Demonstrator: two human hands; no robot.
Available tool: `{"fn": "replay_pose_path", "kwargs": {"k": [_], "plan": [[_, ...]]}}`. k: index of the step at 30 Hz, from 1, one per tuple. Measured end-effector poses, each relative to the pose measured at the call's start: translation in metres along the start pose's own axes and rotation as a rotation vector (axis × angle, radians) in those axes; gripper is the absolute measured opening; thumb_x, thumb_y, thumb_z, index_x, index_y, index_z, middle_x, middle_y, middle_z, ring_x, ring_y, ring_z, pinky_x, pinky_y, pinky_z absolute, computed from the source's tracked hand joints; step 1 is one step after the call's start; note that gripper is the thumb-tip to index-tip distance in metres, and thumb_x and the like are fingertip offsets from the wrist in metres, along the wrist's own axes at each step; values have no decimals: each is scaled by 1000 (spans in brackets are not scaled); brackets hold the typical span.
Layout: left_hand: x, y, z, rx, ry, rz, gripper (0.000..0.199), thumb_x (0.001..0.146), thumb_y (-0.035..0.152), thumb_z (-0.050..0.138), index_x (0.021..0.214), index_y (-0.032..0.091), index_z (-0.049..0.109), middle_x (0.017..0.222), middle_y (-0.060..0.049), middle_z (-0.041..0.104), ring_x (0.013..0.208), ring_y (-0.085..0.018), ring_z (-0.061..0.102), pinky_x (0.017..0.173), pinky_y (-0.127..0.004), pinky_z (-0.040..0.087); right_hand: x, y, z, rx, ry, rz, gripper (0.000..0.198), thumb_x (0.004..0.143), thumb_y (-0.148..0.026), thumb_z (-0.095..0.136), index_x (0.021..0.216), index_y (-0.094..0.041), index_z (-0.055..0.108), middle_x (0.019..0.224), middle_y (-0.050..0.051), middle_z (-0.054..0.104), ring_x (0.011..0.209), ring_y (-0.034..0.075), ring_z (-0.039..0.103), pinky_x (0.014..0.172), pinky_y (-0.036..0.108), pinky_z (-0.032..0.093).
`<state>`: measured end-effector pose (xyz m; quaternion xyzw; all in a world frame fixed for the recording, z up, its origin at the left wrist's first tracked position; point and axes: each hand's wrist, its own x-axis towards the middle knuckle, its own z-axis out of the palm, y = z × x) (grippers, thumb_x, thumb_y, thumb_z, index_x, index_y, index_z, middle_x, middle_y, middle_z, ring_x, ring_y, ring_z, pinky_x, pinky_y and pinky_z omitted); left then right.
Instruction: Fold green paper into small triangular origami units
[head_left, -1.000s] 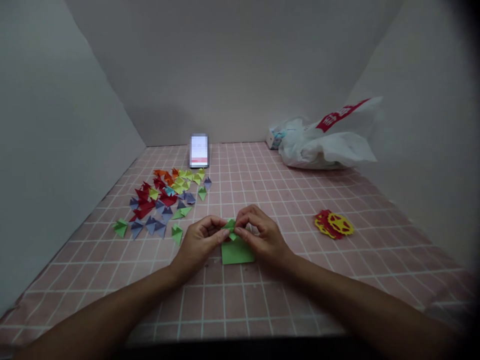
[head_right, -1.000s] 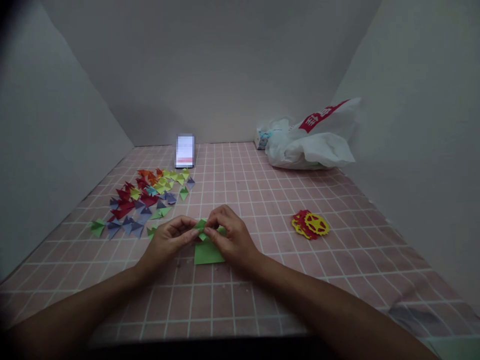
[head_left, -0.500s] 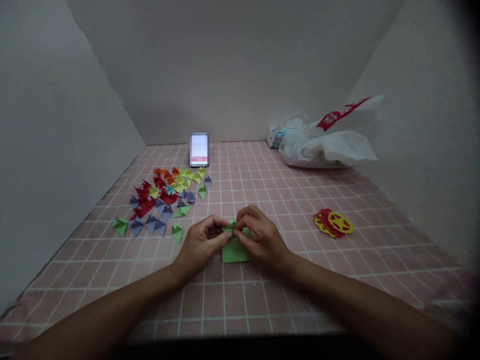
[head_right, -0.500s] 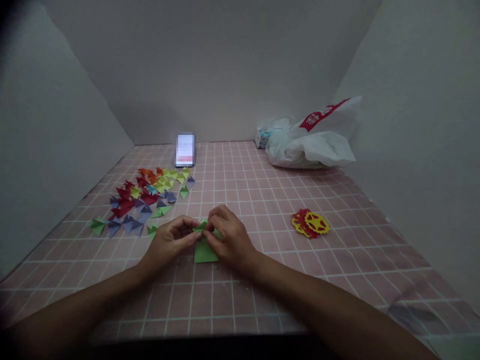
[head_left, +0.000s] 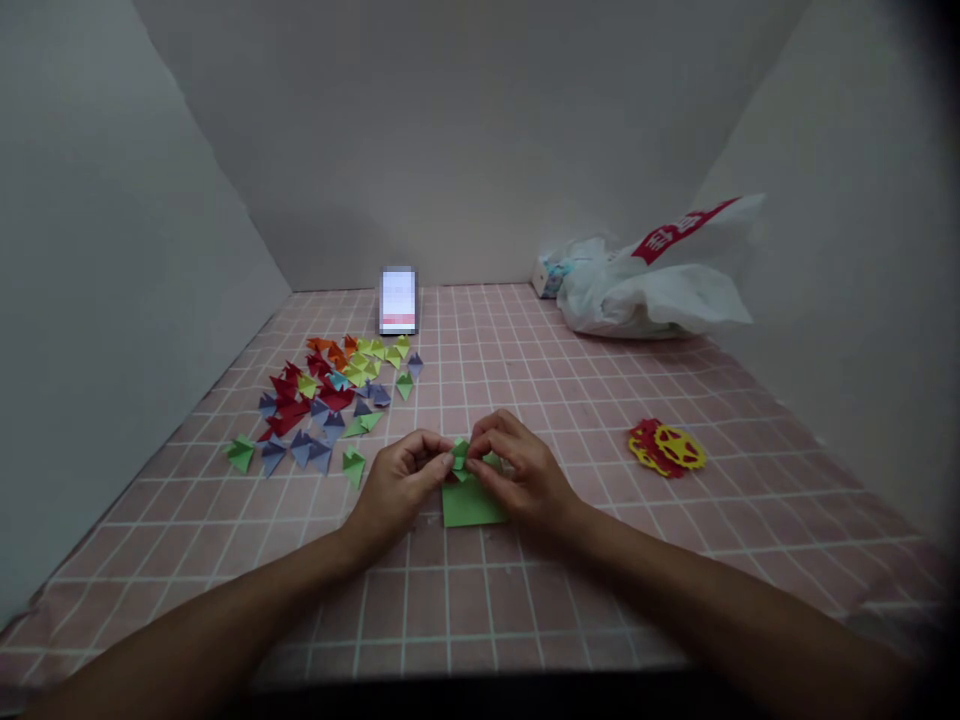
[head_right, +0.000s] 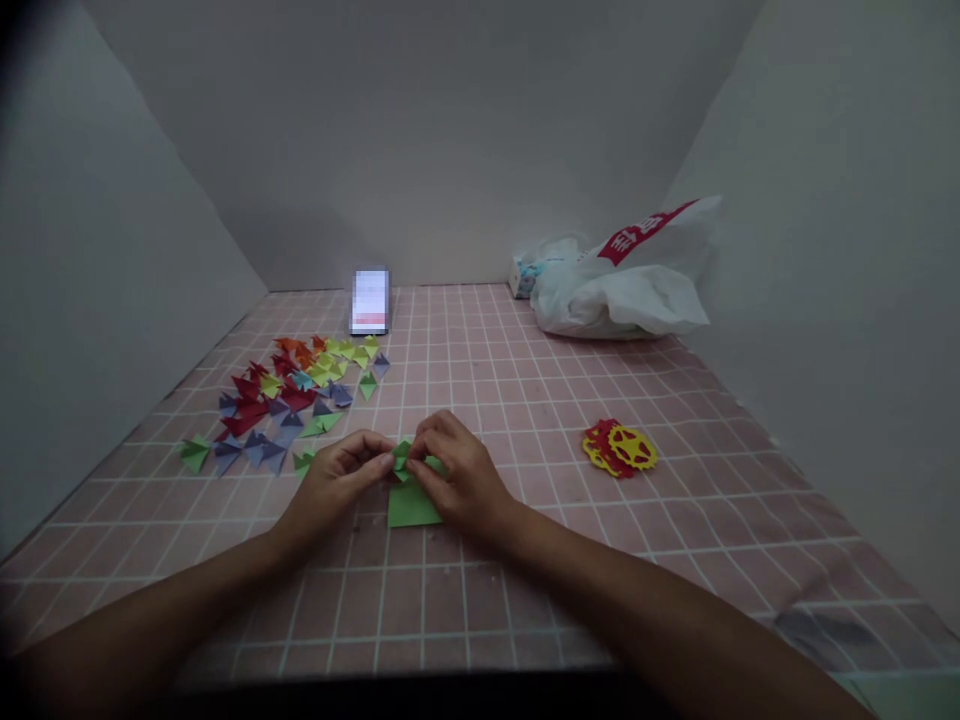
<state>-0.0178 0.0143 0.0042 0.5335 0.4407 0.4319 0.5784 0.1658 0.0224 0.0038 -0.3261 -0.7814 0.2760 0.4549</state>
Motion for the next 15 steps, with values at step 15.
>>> {"fn": "replay_pose_path", "kwargs": {"k": [15], "plan": [[-2, 1, 0, 74, -25, 29, 13, 79, 27, 68, 83, 16, 67, 75, -1, 66, 69, -14, 61, 66, -25, 49, -3, -2, 3, -82, -22, -32, 14, 83, -7, 55, 80, -20, 53, 89, 6, 54, 84, 20, 55, 74, 35, 47]]}}
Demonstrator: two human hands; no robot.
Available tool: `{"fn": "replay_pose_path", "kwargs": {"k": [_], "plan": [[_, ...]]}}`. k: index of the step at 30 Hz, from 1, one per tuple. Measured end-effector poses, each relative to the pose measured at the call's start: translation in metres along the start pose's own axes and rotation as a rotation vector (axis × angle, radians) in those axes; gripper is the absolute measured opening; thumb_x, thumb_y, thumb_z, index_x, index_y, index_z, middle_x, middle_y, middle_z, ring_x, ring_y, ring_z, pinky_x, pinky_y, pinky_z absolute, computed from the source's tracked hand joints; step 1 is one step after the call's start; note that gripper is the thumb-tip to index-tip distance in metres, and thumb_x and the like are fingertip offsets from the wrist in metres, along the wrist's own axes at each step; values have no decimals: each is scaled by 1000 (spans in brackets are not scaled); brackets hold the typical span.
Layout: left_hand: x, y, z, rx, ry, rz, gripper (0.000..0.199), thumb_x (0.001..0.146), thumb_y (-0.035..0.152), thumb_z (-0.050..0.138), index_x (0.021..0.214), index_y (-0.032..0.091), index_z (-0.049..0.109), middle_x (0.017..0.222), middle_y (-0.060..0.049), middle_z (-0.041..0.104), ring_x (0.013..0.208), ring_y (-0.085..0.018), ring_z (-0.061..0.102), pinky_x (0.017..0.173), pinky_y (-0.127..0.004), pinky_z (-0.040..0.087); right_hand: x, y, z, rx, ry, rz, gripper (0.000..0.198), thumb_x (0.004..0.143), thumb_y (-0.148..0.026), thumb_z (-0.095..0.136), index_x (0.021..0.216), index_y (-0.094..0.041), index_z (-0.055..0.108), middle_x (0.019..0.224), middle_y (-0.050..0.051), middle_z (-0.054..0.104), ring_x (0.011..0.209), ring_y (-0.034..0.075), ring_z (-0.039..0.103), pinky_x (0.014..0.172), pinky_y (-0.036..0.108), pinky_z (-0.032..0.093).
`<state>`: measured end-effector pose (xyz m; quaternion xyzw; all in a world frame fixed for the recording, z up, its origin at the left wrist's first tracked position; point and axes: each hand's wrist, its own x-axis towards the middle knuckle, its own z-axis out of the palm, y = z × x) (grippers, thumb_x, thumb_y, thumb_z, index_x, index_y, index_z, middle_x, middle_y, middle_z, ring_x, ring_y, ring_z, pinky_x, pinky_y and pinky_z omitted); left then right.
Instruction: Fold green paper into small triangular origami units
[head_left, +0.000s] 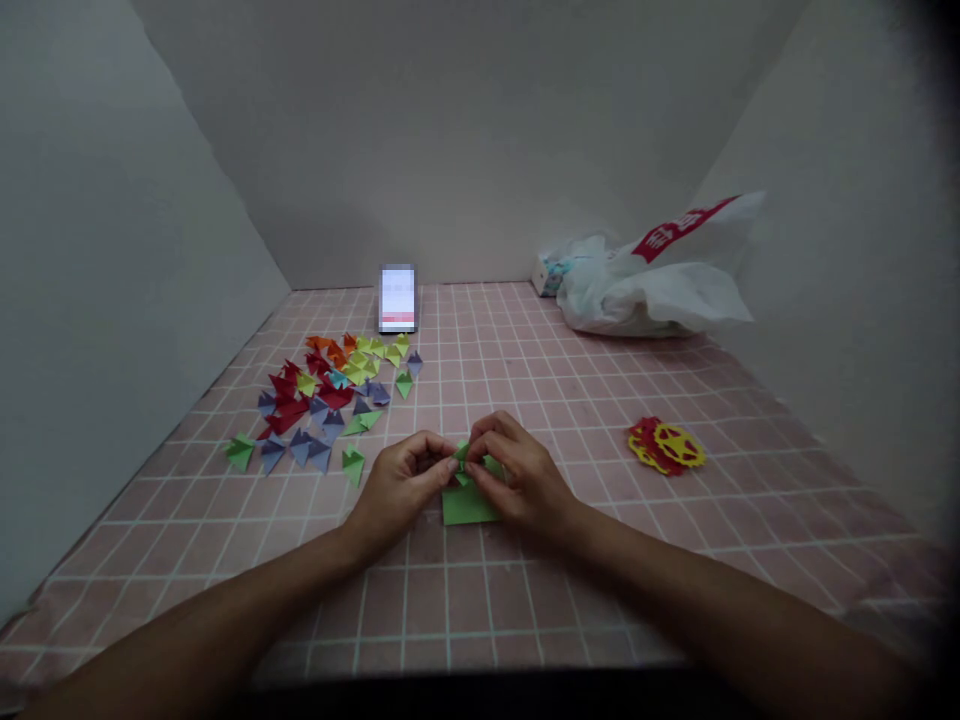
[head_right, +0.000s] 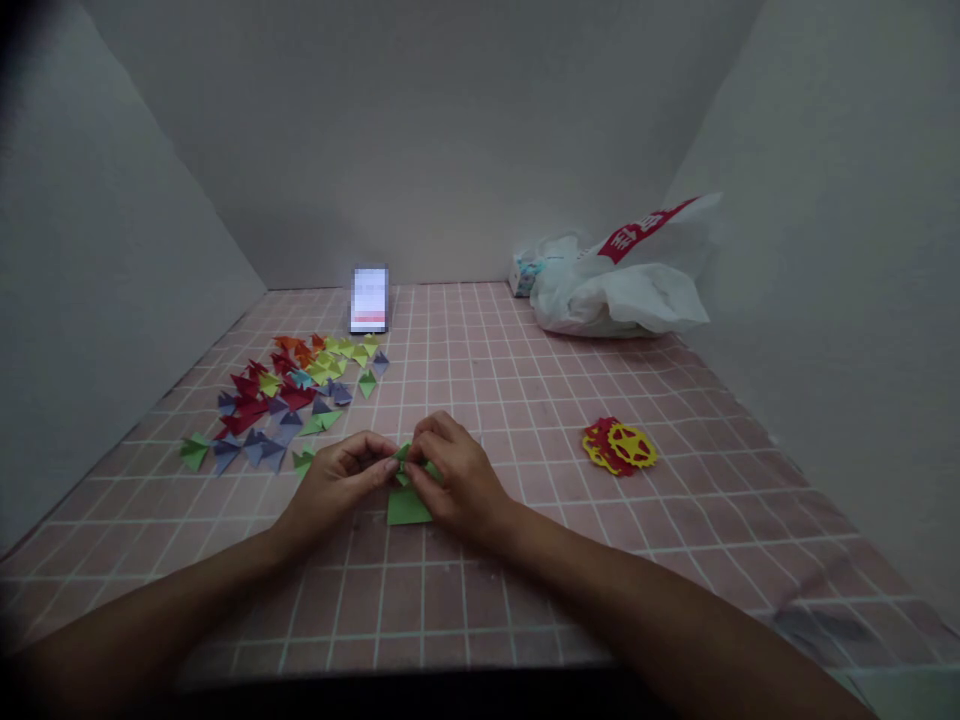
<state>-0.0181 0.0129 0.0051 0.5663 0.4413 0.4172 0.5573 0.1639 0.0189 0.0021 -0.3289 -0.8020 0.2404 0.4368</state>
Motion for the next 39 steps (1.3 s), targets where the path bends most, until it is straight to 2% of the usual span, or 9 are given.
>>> {"fn": "replay_pose_path", "kwargs": {"k": [8, 12, 16, 27, 33, 39], "plan": [[1, 0, 0, -43, 9, -13, 13, 77, 27, 70, 81, 15, 66, 73, -1, 65, 67, -13, 59, 65, -25, 48, 2, 4, -1, 119, -12, 23, 11, 86, -11, 58, 80, -20, 56, 88, 5, 55, 85, 19, 54, 74, 33, 45], [1, 2, 1, -91, 11, -63, 15, 75, 28, 72, 82, 15, 65, 74, 0, 65, 67, -13, 60, 66, -25, 48, 1, 5, -1, 157, -24, 66, 12, 88, -13, 59, 79, -21, 56, 86, 3, 55, 85, 18, 54, 74, 33, 45], [1, 3, 1, -109, 3, -110, 16, 73, 26, 72, 81, 15, 64, 70, 1, 64, 64, -12, 59, 64, -24, 47, 1, 4, 1, 161, -28, 44, 12, 89, -15, 57, 79, -21, 55, 86, 4, 55, 85, 18, 54, 74, 33, 45], [0, -1, 2, -107, -12, -28, 20, 74, 27, 74, 87, 16, 65, 79, -1, 64, 71, -13, 58, 67, -25, 46, -1, 0, 3, 106, 31, 32, 13, 88, -14, 54, 78, -21, 50, 82, 4, 53, 79, 19, 53, 69, 33, 43], [-1, -7, 2, -87, 9, -7, 20, 73, 27, 74, 88, 16, 65, 78, 0, 62, 70, -13, 57, 65, -24, 45, -2, 0, 3, 125, 52, 60, 14, 89, -15, 54, 77, -21, 50, 81, 3, 54, 79, 19, 53, 70, 33, 43], [0, -3, 3, -76, 29, -4, 18, 71, 25, 73, 85, 17, 64, 77, -1, 63, 70, -14, 58, 66, -25, 47, -2, 0, 4, 128, 51, 58, 13, 90, -16, 55, 78, -21, 51, 82, 3, 54, 80, 19, 54, 71, 33, 44]]}}
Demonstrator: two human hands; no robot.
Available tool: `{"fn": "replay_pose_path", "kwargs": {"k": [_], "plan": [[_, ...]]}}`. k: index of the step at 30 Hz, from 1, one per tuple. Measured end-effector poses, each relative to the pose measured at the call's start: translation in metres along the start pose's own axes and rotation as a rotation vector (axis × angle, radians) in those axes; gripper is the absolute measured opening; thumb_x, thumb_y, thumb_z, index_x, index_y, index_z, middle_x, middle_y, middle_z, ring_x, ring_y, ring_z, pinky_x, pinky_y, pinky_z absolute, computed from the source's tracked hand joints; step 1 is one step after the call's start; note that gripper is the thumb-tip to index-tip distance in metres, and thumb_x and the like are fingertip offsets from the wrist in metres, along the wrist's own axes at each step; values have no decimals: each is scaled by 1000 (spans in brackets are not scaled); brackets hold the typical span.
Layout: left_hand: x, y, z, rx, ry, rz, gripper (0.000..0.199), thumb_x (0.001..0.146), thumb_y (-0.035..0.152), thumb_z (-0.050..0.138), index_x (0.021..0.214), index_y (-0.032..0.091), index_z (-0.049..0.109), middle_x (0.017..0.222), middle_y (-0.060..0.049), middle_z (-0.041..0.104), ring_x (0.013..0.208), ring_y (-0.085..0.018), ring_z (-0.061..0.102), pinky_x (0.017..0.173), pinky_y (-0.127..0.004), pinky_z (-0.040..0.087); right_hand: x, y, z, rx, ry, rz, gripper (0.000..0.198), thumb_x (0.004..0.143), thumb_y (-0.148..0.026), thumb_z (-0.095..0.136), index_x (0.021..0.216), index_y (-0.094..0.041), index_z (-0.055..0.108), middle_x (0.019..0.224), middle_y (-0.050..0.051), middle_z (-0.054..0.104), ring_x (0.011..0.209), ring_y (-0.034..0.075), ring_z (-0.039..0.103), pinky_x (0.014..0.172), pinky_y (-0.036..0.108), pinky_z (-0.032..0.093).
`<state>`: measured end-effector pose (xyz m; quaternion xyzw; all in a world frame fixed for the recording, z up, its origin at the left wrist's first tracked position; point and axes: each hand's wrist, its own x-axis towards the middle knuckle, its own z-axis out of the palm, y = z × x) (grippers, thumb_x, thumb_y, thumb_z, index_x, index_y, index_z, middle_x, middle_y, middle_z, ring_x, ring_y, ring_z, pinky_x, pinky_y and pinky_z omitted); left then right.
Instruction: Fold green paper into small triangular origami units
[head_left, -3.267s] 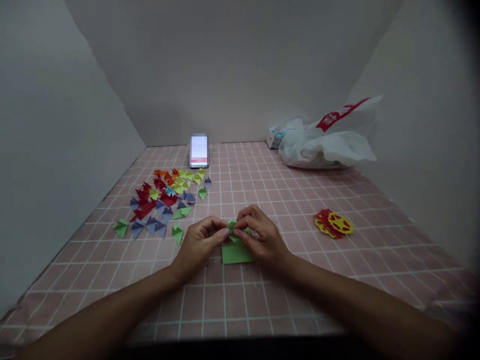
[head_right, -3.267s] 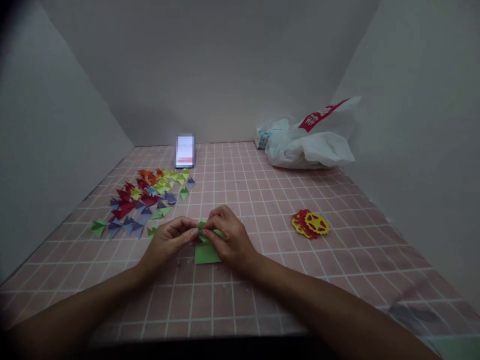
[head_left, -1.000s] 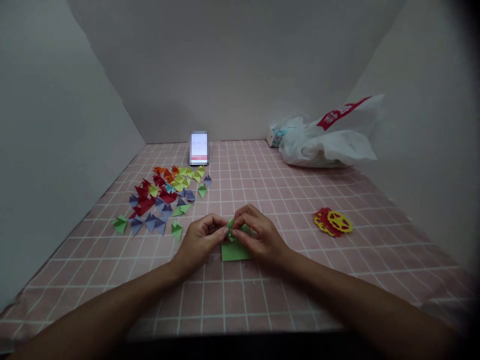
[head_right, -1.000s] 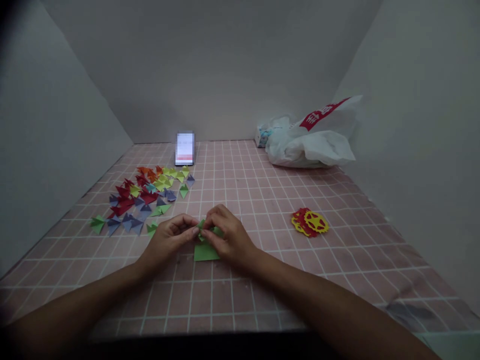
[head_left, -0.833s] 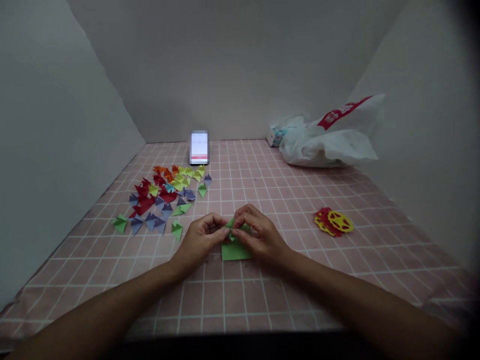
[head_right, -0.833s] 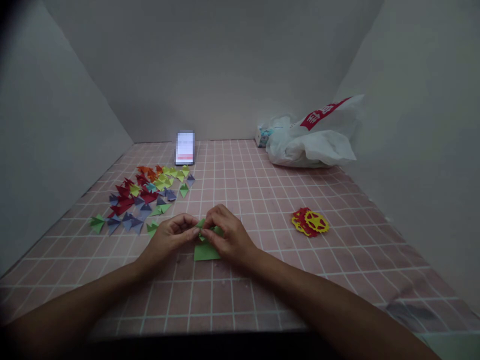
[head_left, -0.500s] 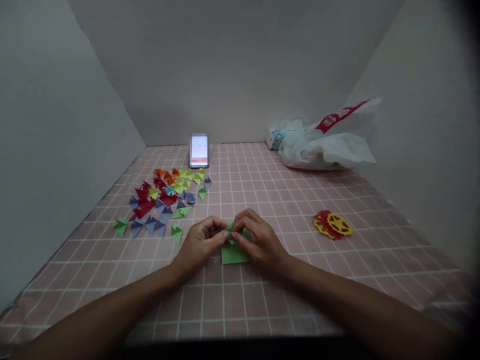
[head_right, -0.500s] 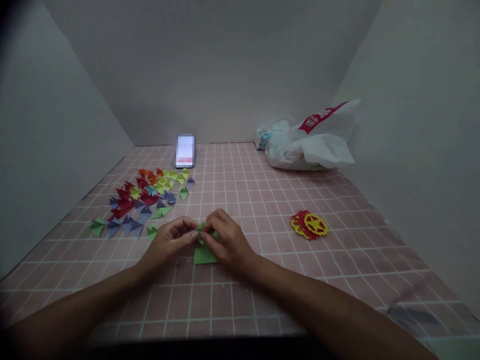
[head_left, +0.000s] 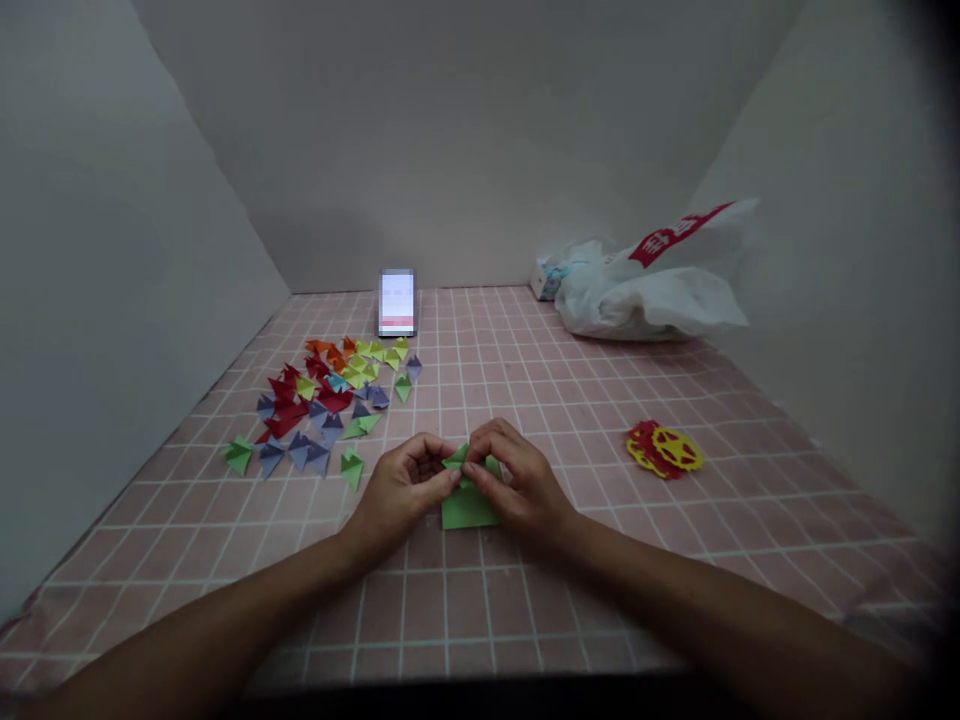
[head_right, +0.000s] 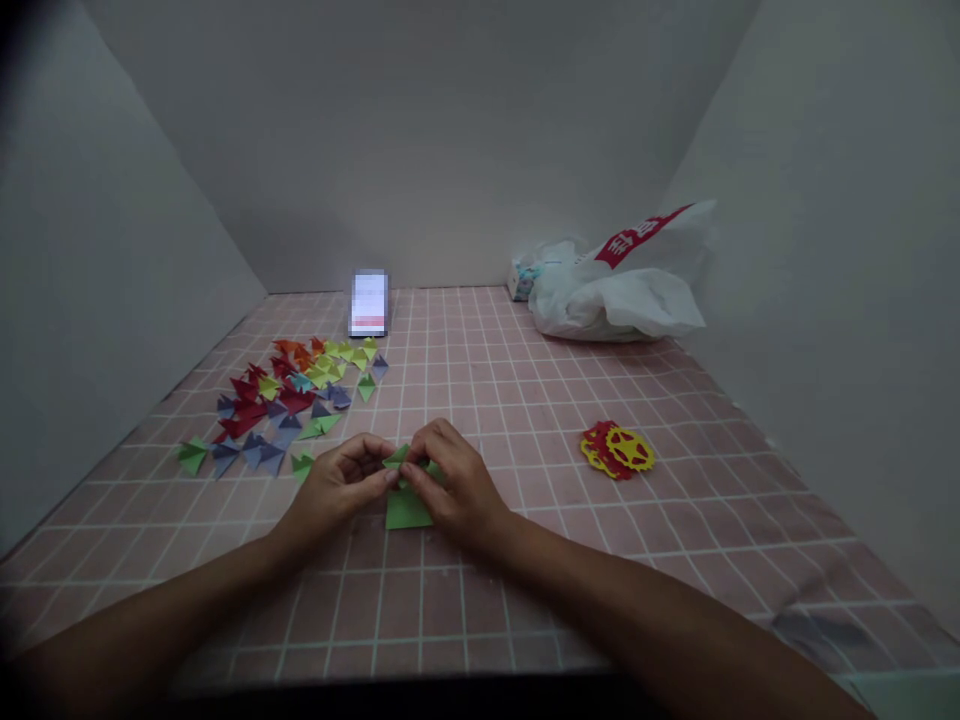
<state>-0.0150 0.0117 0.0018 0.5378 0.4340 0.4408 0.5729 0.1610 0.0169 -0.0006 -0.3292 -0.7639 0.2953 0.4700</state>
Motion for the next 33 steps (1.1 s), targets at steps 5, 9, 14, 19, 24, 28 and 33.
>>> {"fn": "replay_pose_path", "kwargs": {"k": [5, 9, 14, 19, 24, 28, 33], "plan": [[-1, 4, 1, -17, 41, -15, 16, 71, 25, 73, 82, 16, 64, 75, 0, 63, 68, -13, 58, 65, -24, 46, 0, -1, -1, 18, 11, -3, 12, 90, -16, 55, 79, -21, 52, 85, 4, 54, 82, 19, 54, 73, 33, 45], [-1, 7, 1, -30, 58, -48, 17, 70, 25, 74, 81, 16, 64, 73, 1, 63, 67, -12, 58, 65, -24, 46, 1, 1, -2, 5, 23, -1, 12, 87, -12, 57, 80, -21, 54, 88, 4, 55, 86, 19, 55, 76, 34, 46], [0, 7, 1, -36, 66, -51, 18, 70, 25, 75, 80, 16, 64, 74, 0, 64, 68, -13, 59, 65, -25, 46, 1, 1, -3, -12, 14, -30, 13, 85, -10, 60, 82, -22, 55, 90, 4, 55, 89, 19, 56, 78, 34, 47], [0, 4, -1, -66, 37, -53, 19, 71, 26, 75, 84, 16, 64, 76, -1, 65, 70, -13, 60, 67, -25, 47, 2, 2, -3, -29, 11, -50, 14, 86, -8, 58, 83, -21, 54, 91, 4, 55, 88, 19, 56, 78, 33, 47], [0, 2, -4, -64, -3, -37, 16, 80, 30, 69, 87, 16, 66, 78, 0, 65, 71, -12, 60, 69, -24, 48, 1, 4, -4, -28, -4, -79, 12, 88, -9, 57, 84, -21, 56, 93, 5, 56, 90, 19, 56, 80, 34, 46], [2, 3, -4, -37, 14, -35, 15, 78, 28, 70, 83, 15, 66, 72, 1, 64, 65, -11, 58, 64, -23, 48, 2, 3, -5, 14, -14, -56, 9, 89, -13, 56, 84, -21, 57, 90, 4, 57, 87, 19, 56, 78, 33, 45], [2, 4, -3, -37, 26, -43, 15, 75, 27, 72, 78, 15, 64, 68, 2, 62, 61, -10, 57, 61, -22, 47, 2, 5, -6, 63, 28, 64, 3, 90, -18, 57, 91, -21, 58, 86, 3, 56, 81, 18, 55, 73, 32, 44]]}}
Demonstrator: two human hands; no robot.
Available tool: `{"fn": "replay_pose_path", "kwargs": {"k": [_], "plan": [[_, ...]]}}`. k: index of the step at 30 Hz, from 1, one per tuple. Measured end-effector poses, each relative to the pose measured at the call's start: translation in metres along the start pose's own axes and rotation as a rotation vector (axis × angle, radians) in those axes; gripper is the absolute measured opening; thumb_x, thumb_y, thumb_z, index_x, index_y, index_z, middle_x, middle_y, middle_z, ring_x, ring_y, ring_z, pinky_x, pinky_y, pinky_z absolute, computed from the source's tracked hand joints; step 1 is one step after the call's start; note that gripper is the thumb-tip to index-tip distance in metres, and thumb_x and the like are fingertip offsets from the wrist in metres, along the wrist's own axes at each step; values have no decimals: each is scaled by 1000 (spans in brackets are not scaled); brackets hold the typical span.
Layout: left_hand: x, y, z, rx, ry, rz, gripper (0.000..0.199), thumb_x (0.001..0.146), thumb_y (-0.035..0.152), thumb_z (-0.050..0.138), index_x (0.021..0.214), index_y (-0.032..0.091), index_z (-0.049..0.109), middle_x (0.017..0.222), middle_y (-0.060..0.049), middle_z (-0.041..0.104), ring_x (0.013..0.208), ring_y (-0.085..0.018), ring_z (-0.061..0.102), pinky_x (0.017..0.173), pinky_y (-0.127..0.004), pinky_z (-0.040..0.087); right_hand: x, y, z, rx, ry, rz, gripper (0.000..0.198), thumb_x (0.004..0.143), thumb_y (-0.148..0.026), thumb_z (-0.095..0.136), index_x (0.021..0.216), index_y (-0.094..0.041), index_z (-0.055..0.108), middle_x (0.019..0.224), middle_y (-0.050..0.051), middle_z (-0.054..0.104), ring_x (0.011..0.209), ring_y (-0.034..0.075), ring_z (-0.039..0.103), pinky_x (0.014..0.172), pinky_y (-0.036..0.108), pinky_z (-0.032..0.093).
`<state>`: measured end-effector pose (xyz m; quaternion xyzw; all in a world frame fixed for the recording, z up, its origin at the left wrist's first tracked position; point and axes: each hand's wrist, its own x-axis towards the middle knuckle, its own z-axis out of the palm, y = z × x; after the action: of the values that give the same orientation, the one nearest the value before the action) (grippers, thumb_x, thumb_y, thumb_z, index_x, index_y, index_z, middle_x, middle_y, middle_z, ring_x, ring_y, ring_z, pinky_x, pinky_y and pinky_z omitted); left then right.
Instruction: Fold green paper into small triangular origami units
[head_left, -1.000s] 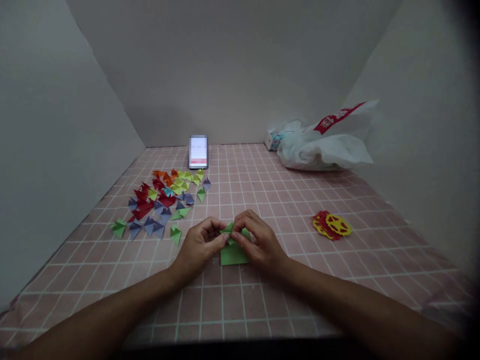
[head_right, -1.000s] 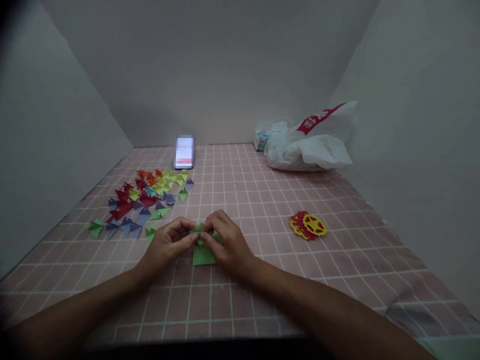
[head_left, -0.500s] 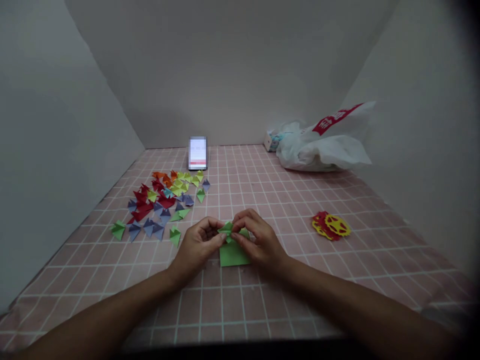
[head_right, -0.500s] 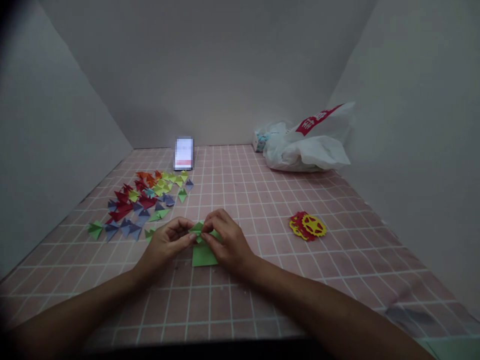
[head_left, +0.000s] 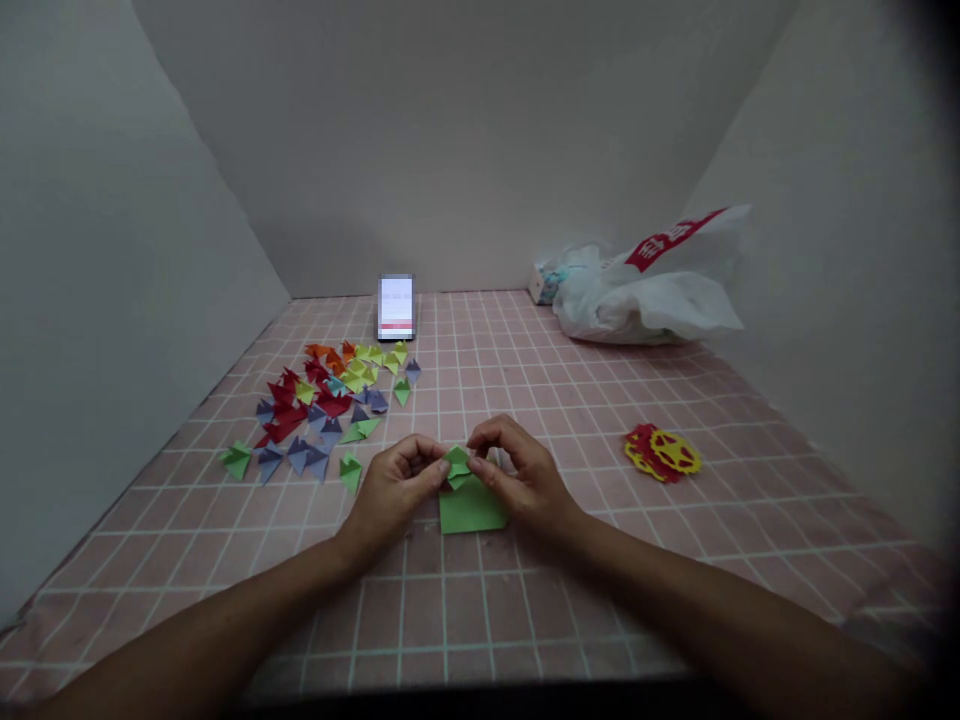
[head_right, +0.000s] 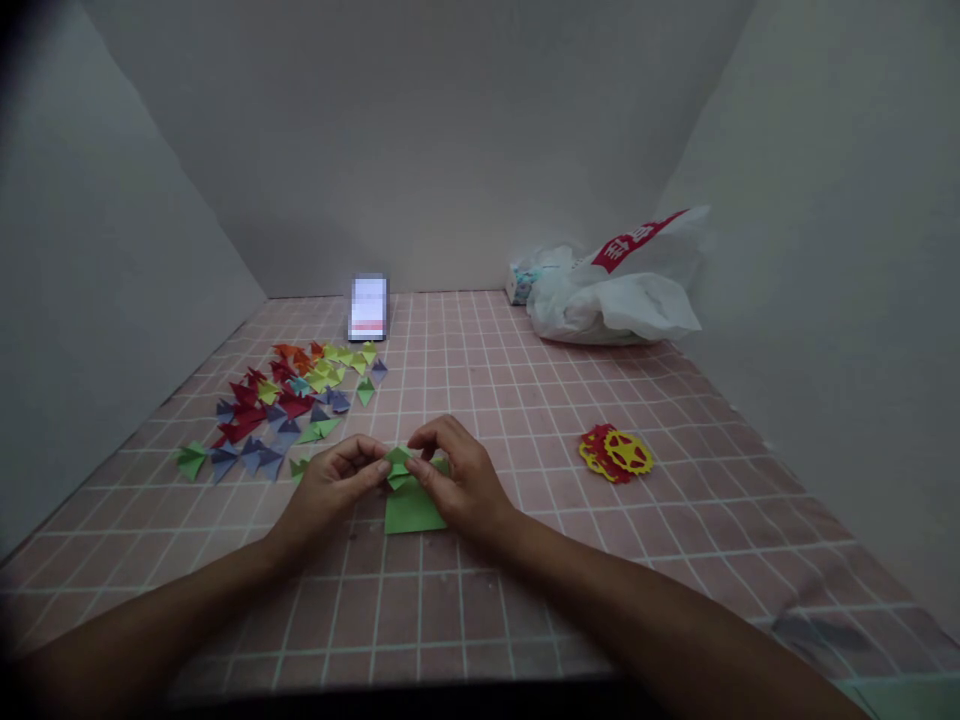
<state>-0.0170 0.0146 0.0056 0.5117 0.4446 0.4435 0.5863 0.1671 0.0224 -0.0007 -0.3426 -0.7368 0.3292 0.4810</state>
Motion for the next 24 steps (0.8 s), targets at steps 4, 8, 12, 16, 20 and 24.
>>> {"fn": "replay_pose_path", "kwargs": {"k": [4, 8, 12, 16, 20, 24], "plan": [[-1, -1, 1, 11, -21, -4, 15, 74, 27, 72, 76, 15, 63, 68, 2, 62, 62, -10, 57, 61, -21, 47, 0, 1, 1, -19, -18, -6, 7, 88, -15, 59, 83, -20, 57, 83, 2, 56, 81, 18, 55, 73, 31, 43], [-1, -1, 0, 38, -47, -1, 14, 75, 27, 72, 76, 15, 65, 68, 2, 62, 63, -11, 58, 61, -21, 47, -1, -1, 2, -43, -19, -24, 10, 88, -14, 56, 81, -21, 55, 82, 2, 56, 80, 17, 54, 71, 31, 43], [-1, 0, 1, 45, -70, -30, 15, 76, 29, 70, 77, 15, 66, 69, 1, 62, 62, -11, 59, 61, -22, 48, -1, -3, 2, -63, -2, -39, 11, 87, -13, 57, 81, -21, 55, 80, 2, 55, 77, 17, 54, 69, 30, 43], [-2, -1, 2, 48, -59, -41, 16, 76, 30, 70, 75, 15, 65, 66, 2, 61, 60, -11, 58, 59, -22, 47, -2, -3, 3, -84, -11, -60, 11, 87, -11, 57, 80, -20, 55, 79, 2, 56, 76, 16, 54, 68, 30, 42], [-4, -1, 5, 69, -42, -47, 18, 74, 31, 71, 72, 15, 62, 65, 2, 61, 60, -12, 58, 59, -23, 47, -4, -2, 5, -108, -8, -49, 12, 86, -10, 57, 79, -19, 54, 76, 2, 55, 73, 16, 54, 65, 29, 42], [-5, 1, 7, 77, -18, -52, 19, 73, 31, 72, 71, 15, 62, 64, 2, 61, 59, -12, 58, 59, -23, 46, -6, -2, 7, -155, 6, -63, 11, 87, -11, 56, 80, -19, 55, 77, 2, 56, 73, 17, 54, 66, 30, 42]]}}
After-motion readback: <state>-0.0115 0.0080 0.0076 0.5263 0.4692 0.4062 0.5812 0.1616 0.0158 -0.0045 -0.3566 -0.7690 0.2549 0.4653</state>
